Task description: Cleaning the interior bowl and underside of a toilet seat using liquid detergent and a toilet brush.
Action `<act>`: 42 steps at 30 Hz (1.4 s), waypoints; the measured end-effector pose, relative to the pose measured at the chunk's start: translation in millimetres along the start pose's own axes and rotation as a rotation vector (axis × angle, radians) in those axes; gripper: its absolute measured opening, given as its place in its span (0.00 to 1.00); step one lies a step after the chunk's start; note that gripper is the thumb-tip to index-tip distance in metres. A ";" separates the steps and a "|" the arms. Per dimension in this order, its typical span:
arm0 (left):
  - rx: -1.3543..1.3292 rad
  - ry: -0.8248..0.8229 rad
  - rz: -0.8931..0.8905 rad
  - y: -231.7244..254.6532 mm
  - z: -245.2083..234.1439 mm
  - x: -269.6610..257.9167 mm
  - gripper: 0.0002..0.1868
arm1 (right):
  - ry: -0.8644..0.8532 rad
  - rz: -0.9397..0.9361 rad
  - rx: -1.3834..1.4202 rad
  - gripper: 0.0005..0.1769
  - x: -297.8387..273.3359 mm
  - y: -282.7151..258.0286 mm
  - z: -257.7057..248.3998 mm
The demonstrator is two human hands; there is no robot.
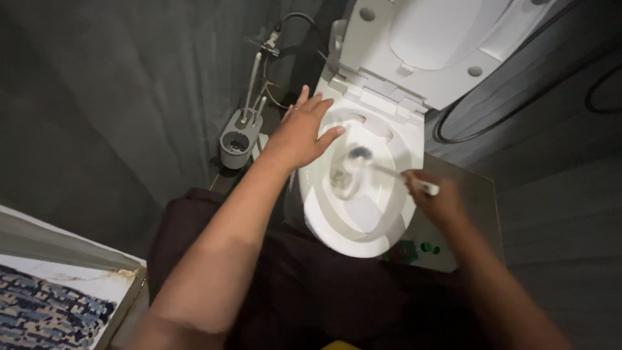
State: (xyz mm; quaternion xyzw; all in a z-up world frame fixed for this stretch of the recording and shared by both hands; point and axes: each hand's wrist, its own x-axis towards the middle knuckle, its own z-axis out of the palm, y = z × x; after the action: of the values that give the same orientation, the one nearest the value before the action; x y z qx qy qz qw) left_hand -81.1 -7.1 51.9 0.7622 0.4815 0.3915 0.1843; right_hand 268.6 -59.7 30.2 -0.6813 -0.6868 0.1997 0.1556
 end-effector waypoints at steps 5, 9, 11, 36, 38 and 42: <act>-0.046 0.012 0.043 0.7 -0.2 -1.9 0.36 | 0.228 -0.072 0.226 0.15 8.0 29.0 19.5; -0.036 -0.001 0.000 3.2 -5.4 -2.9 0.37 | 0.150 -0.214 0.021 0.14 18.2 8.8 -1.5; -0.047 0.004 0.015 3.6 -5.9 -5.0 0.37 | 0.271 0.184 0.206 0.16 17.7 -18.9 -40.9; -0.068 0.008 0.020 -0.1 0.6 -4.5 0.36 | 0.037 -0.219 -0.139 0.14 6.6 -18.2 -64.9; -0.067 0.019 0.029 -3.8 3.5 -2.5 0.36 | 0.021 -0.542 -0.279 0.15 1.0 -9.4 -59.5; -0.064 0.023 0.000 -2.3 5.4 -4.9 0.37 | -0.098 -0.407 -0.284 0.15 -1.9 -9.5 -54.5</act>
State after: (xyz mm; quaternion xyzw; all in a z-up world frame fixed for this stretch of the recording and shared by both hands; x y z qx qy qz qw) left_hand -79.4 -9.8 45.0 0.7513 0.4706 0.4157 0.2031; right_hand 286.8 -58.1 82.5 -0.5334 -0.8378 0.0983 0.0619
